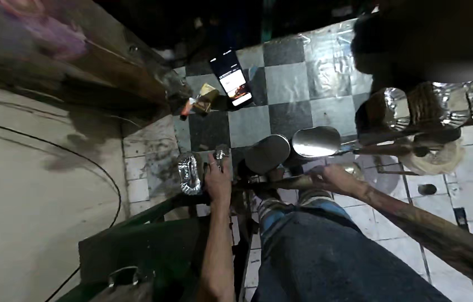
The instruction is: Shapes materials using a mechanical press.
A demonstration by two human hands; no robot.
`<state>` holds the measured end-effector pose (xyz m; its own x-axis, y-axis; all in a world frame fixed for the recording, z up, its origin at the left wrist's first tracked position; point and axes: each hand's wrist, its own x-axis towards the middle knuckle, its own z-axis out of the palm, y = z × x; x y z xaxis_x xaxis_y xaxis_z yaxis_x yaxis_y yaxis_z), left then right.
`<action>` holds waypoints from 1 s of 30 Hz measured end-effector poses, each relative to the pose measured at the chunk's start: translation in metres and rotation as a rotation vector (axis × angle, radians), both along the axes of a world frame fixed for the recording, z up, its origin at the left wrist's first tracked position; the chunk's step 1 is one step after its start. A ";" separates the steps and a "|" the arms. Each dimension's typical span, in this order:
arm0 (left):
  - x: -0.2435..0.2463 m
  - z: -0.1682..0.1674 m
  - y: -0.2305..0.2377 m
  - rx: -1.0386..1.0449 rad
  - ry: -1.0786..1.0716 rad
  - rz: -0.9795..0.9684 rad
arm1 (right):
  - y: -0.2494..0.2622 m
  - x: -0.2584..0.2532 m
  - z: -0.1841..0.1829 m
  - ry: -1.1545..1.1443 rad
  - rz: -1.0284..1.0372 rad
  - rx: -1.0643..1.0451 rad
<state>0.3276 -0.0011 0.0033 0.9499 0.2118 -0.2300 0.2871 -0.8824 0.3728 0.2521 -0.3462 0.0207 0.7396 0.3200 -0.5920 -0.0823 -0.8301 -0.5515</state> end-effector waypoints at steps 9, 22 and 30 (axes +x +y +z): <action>0.014 0.018 -0.098 -0.112 -0.024 -0.854 | -0.033 0.084 0.007 -0.292 0.271 0.035; 0.038 0.035 -0.089 -0.107 0.124 -0.998 | -0.040 0.091 0.003 -0.225 0.338 0.096; 0.052 0.043 -0.091 -0.088 0.277 -1.078 | -0.050 0.103 0.002 -0.189 0.459 0.170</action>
<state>0.3795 -0.0923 0.0466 0.5405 -0.7194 -0.4363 -0.5296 -0.6938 0.4880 0.3555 -0.3961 0.0231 0.5896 0.7164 -0.3731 0.3833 -0.6547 -0.6514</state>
